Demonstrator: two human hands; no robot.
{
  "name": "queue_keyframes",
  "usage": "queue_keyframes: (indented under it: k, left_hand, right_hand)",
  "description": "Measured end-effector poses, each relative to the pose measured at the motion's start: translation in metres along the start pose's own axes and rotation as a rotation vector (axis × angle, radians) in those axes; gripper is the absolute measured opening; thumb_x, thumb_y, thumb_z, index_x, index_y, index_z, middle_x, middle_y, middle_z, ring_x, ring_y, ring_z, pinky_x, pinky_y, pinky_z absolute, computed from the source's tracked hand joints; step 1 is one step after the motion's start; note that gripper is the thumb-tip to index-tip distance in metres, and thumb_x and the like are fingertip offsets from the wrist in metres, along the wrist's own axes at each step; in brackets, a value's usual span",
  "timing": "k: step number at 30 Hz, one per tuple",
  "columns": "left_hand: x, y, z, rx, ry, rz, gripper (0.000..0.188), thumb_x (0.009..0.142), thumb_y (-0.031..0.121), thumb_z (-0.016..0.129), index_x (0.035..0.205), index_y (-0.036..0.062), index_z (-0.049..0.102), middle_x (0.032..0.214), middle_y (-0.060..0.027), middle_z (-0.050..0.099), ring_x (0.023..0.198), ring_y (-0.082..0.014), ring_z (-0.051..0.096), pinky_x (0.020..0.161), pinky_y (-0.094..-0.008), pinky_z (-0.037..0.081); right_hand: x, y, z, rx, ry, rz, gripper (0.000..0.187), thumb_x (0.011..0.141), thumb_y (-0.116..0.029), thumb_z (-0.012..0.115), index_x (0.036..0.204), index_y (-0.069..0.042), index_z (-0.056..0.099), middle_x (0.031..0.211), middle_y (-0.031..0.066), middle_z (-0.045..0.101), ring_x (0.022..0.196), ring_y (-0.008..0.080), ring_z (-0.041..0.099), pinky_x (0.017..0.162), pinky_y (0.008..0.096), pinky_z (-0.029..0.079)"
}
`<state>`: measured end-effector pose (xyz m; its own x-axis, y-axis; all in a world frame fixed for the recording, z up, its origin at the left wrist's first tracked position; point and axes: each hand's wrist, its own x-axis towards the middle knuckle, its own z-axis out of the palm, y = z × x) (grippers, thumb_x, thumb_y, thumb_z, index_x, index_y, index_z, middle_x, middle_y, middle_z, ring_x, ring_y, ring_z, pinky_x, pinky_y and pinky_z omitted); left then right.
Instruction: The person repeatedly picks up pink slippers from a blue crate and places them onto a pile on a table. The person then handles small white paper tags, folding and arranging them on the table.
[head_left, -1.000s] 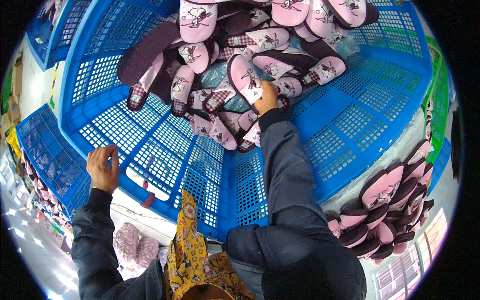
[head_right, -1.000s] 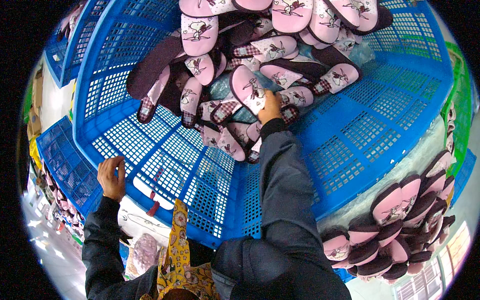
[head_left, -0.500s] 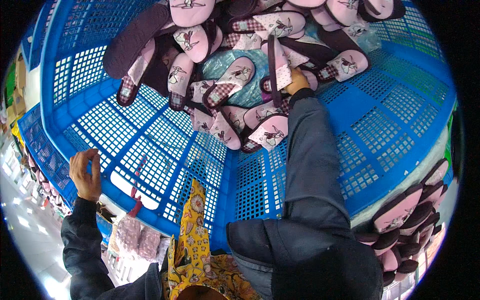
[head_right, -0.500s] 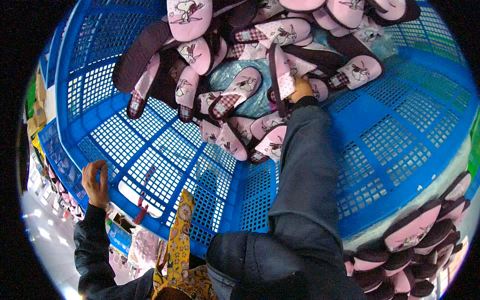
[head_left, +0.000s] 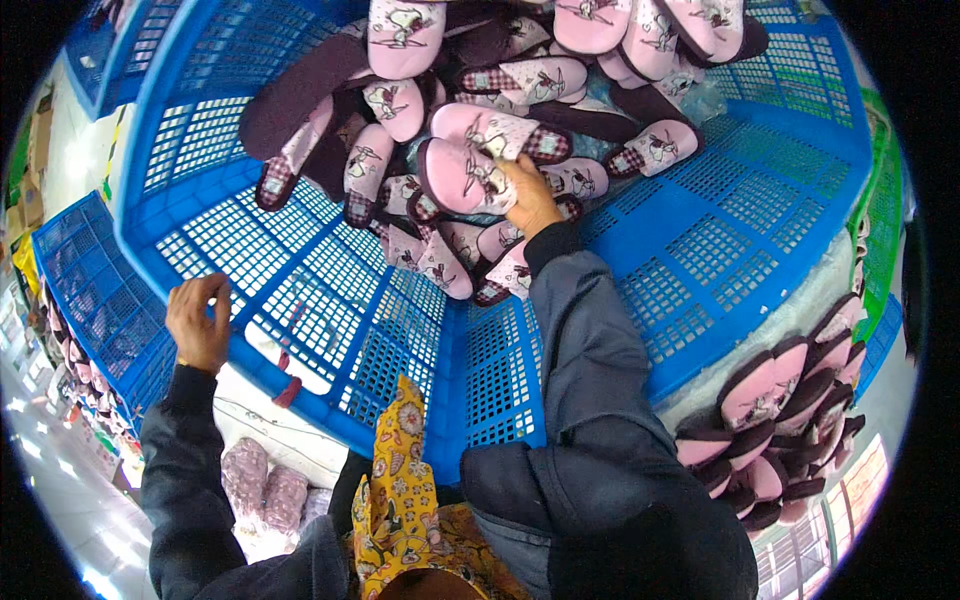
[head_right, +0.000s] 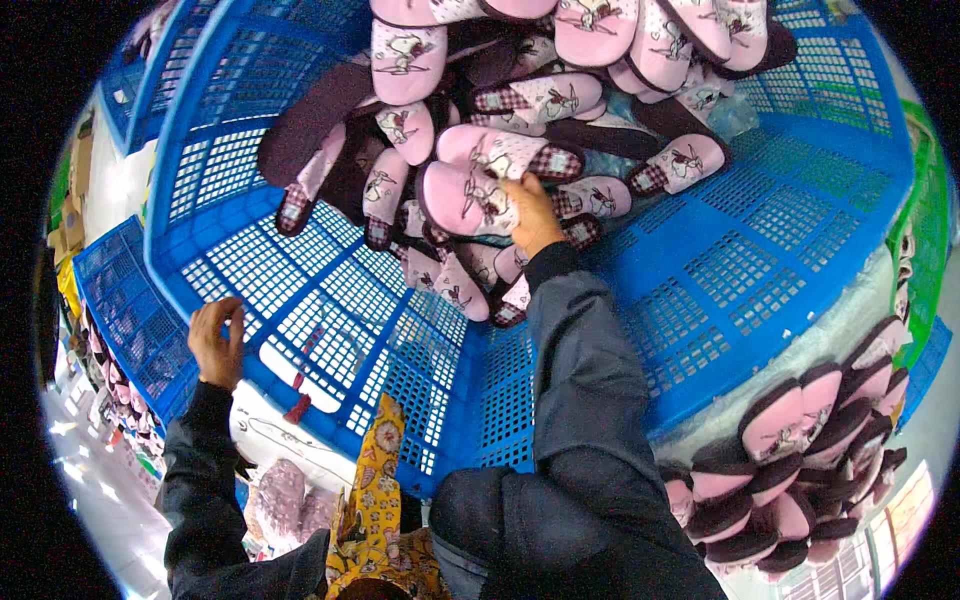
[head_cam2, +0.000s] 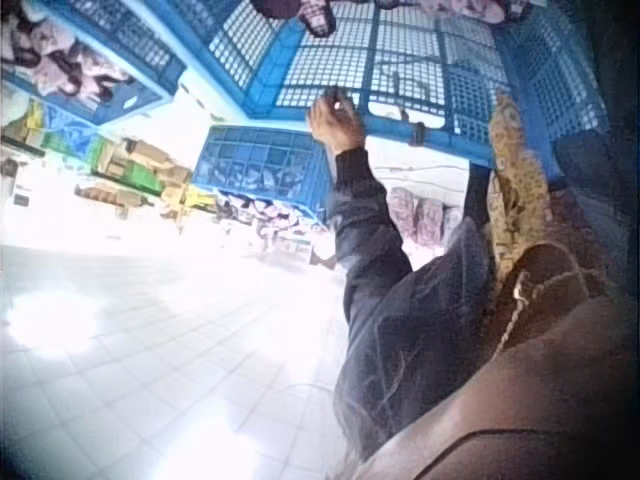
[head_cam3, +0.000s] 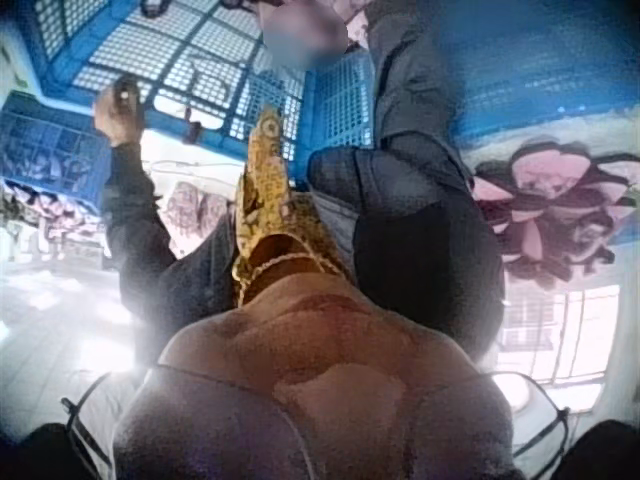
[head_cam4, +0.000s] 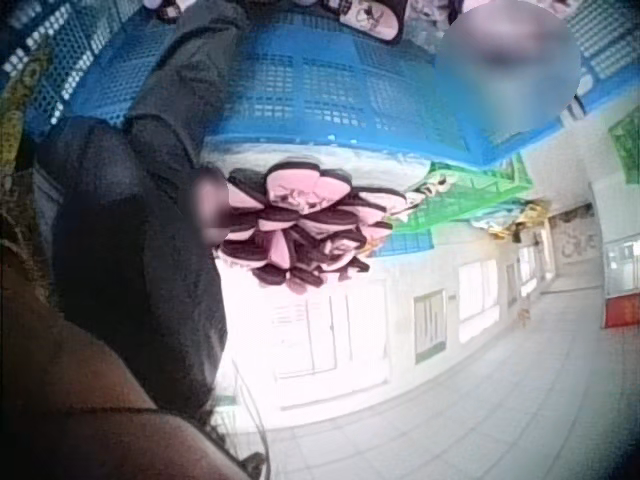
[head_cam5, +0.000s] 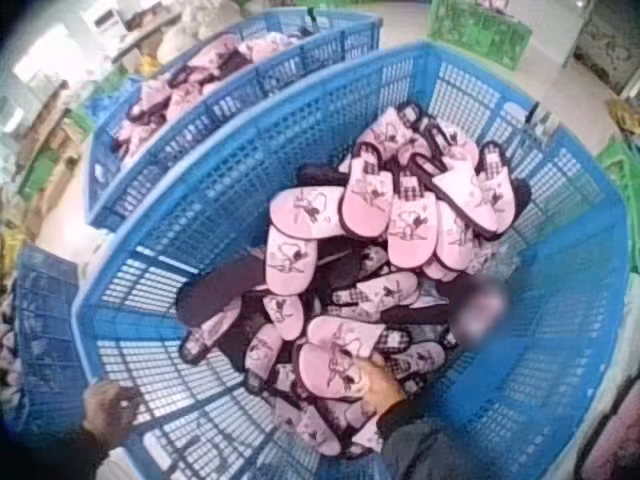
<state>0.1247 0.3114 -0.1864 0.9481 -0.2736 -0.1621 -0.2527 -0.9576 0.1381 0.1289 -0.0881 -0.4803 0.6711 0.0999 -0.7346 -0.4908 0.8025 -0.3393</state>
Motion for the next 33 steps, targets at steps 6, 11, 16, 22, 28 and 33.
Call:
queue_keyframes:
  k: [6,11,16,22,28,33]
  left_hand:
    - [0.0,-0.002,-0.007,-0.038,0.022,0.018,0.006,0.077,0.012,0.064,0.082,0.0088,0.063,0.076,-0.0057,0.064,0.07,-0.0234,0.06,0.067,-0.0337,0.041]
    - [0.002,-0.003,-0.009,-0.086,0.092,0.047,0.005,0.077,0.013,0.064,0.08,0.009,0.063,0.077,-0.0058,0.065,0.07,-0.0229,0.06,0.065,-0.0345,0.04]
    - [0.001,-0.002,-0.01,-0.069,0.016,-0.002,0.009,0.079,0.02,0.065,0.083,0.0109,0.064,0.076,-0.0038,0.065,0.072,-0.0228,0.061,0.067,-0.0358,0.041]
    - [-0.006,-0.014,0.002,-0.02,0.068,0.061,0.009,0.081,0.021,0.062,0.083,0.0118,0.062,0.076,-0.0048,0.064,0.072,-0.0243,0.061,0.067,-0.0375,0.041]
    - [-0.001,-0.001,-0.005,-0.067,0.107,0.088,0.005,0.082,0.015,0.061,0.083,0.0096,0.062,0.072,-0.0037,0.062,0.067,-0.0207,0.058,0.064,-0.0338,0.04]
    - [-0.001,-0.003,-0.006,-0.035,0.037,0.049,0.006,0.082,0.013,0.062,0.086,0.0083,0.063,0.078,-0.0051,0.063,0.07,-0.0194,0.059,0.065,-0.0324,0.039]
  right_hand:
    - [-0.088,0.008,0.103,0.027,-0.204,0.034,0.038,0.087,-0.002,0.054,0.124,-0.005,0.048,0.112,0.0079,0.06,0.097,0.0162,0.061,0.083,0.0295,0.051]
    - [-0.154,0.015,0.157,-0.091,-0.267,0.003,0.044,0.085,0.001,0.055,0.128,-0.003,0.044,0.114,0.0079,0.058,0.096,0.0141,0.061,0.083,0.0273,0.051]
    - [-0.211,0.022,0.181,-0.122,-0.289,0.019,0.043,0.085,0.001,0.057,0.126,-0.002,0.046,0.113,0.0077,0.058,0.096,0.0141,0.06,0.084,0.027,0.051]
    - [-0.195,0.07,0.147,-0.136,-0.241,0.122,0.044,0.083,-0.001,0.06,0.125,-0.001,0.047,0.113,0.0085,0.059,0.095,0.017,0.06,0.084,0.0295,0.049]
    - [-0.127,0.088,0.058,-0.172,0.273,-0.012,0.043,0.081,-0.004,0.062,0.121,-0.004,0.049,0.108,0.0125,0.055,0.091,0.0223,0.06,0.07,0.0338,0.052]
    - [-0.088,0.052,0.003,-1.26,0.272,-0.746,0.035,0.067,-0.01,0.075,0.096,-0.001,0.057,0.089,0.017,0.06,0.083,0.0317,0.06,0.074,0.0399,0.048]
